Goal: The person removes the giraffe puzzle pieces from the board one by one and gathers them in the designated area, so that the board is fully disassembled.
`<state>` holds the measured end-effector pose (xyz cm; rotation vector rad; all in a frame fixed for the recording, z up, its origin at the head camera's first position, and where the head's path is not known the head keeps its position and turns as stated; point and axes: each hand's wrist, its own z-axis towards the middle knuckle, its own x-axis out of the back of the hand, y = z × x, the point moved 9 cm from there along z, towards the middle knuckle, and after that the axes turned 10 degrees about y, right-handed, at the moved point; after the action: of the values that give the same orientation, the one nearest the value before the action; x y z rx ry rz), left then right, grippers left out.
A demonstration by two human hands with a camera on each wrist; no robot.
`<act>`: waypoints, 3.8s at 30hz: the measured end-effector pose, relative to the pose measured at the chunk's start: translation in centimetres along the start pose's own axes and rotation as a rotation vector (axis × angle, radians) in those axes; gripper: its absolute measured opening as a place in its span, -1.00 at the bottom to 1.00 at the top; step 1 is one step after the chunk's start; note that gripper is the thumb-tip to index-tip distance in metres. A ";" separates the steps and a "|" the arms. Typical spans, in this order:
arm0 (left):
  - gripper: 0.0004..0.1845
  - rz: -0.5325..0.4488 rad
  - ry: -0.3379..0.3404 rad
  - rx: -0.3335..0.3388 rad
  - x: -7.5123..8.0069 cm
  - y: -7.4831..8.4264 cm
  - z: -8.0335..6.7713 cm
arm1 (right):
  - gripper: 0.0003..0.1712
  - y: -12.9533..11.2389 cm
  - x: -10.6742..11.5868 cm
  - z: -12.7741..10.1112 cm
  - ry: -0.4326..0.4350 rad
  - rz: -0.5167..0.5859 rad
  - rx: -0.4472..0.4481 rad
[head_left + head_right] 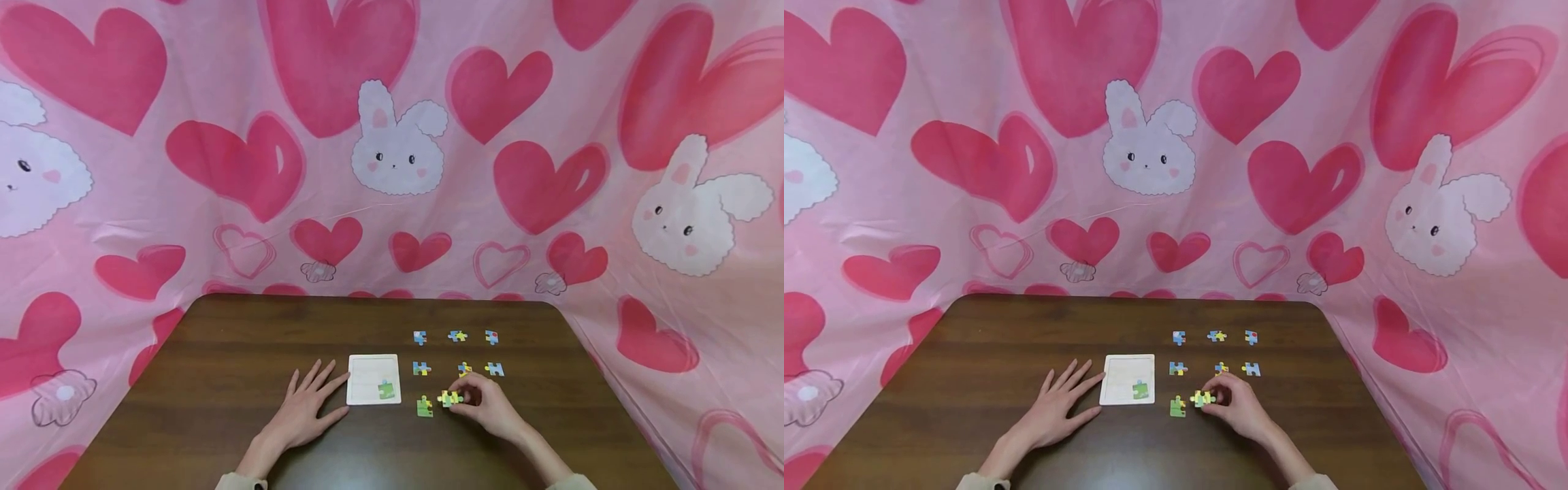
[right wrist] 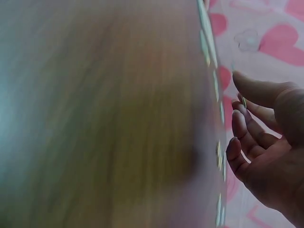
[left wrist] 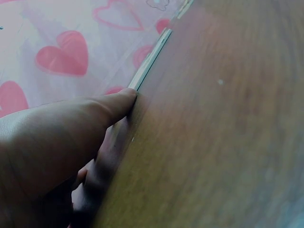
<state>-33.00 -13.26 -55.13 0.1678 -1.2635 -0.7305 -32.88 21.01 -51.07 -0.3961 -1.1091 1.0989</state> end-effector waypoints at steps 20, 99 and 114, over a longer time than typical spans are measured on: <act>-0.26 0.013 -0.034 0.022 -0.2 0.1 0.1 | -0.65 5.4 1.8 -2.4 0.055 -0.096 0.189; -0.15 0.163 -0.109 0.137 -1.0 1.6 1.4 | -0.59 2.8 -12.9 4.4 -0.128 -0.214 0.004; -0.13 0.112 -0.077 0.098 -1.0 1.6 1.3 | -0.52 0.6 -12.4 4.1 -0.046 -0.086 0.127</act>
<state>-33.64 -11.09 -54.68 0.1487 -1.3722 -0.5839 -37.02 9.63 -56.06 -0.2224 -1.0807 1.1004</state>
